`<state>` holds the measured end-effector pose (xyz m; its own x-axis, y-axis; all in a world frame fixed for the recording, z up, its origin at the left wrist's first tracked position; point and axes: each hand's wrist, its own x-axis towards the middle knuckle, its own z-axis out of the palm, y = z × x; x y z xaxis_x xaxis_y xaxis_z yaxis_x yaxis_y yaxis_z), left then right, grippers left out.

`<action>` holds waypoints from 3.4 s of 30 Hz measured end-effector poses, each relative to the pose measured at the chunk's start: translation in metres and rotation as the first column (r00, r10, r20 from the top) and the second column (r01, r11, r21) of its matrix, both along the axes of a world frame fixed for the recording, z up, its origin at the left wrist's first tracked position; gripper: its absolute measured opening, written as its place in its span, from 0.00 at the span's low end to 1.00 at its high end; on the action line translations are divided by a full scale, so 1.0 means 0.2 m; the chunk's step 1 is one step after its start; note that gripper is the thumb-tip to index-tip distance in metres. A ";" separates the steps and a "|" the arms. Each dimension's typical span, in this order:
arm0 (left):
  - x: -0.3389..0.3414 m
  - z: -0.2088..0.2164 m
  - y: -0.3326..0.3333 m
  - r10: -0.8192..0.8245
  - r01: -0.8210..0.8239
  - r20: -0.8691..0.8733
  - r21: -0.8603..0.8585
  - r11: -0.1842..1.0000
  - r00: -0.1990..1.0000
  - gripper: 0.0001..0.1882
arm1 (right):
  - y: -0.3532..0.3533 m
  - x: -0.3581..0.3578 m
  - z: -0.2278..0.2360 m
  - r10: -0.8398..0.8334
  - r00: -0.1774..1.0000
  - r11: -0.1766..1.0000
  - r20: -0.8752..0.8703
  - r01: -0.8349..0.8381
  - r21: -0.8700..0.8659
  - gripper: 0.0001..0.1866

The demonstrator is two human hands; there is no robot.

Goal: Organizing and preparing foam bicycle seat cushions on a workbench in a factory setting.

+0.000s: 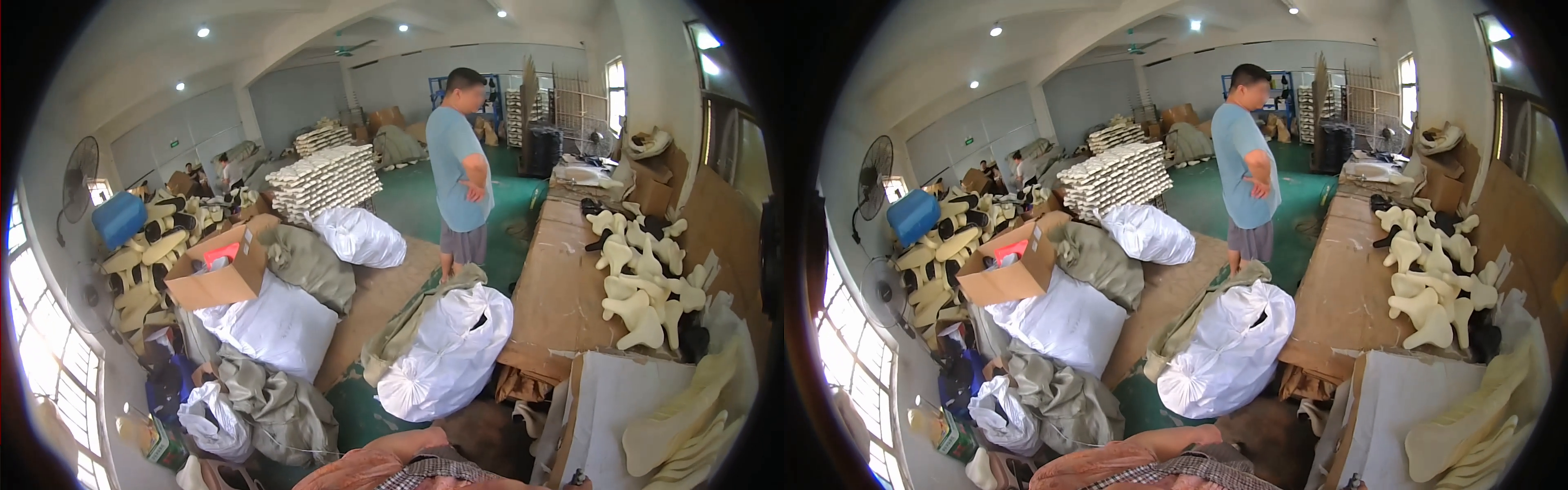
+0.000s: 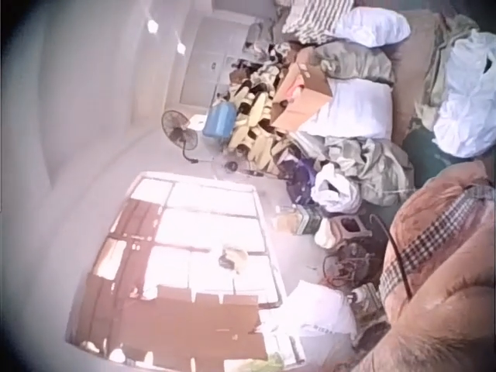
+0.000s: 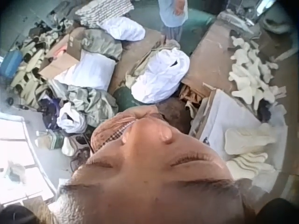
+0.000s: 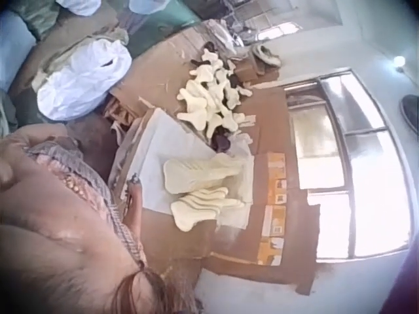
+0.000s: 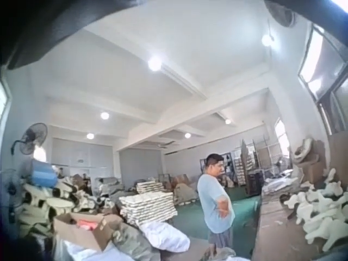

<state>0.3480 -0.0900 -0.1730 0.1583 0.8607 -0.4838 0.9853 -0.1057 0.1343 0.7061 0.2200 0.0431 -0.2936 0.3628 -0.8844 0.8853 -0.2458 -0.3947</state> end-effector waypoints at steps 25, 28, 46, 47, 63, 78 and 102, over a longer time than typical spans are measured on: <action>0.15 0.03 0.09 0.562 -0.509 0.444 -0.244 0.825 0.698 0.17 | -0.06 0.08 -0.14 -0.137 0.936 0.920 -0.324 0.241 0.308 0.34; 0.19 0.05 0.11 0.596 -0.515 0.409 -0.299 0.803 0.691 0.15 | -0.08 0.11 -0.16 -0.147 0.934 0.914 -0.326 0.254 0.317 0.34; 0.37 0.68 0.25 0.611 -0.612 0.355 -0.125 0.781 0.707 0.12 | -0.02 0.14 -0.20 -0.124 0.957 0.939 -0.264 0.199 0.281 0.38; 0.35 0.55 0.20 0.687 -0.638 0.366 -0.264 0.723 0.627 0.16 | -0.02 0.12 -0.21 -0.115 0.948 0.943 -0.296 0.198 0.266 0.37; 0.48 0.05 -0.02 0.873 -0.911 0.391 -0.168 0.377 0.290 0.07 | 0.02 0.13 -0.18 0.119 0.917 0.910 -0.381 0.053 0.411 0.21; 0.19 0.19 0.53 0.850 -0.778 0.496 -0.459 0.428 0.175 0.07 | -0.18 0.12 -0.14 -0.096 0.948 0.784 -0.303 0.259 0.564 0.33; 0.87 0.72 2.57 -0.026 -0.186 0.790 0.176 0.967 0.613 0.30 | -0.64 0.07 0.13 -0.635 0.483 0.305 -0.602 0.874 0.380 0.29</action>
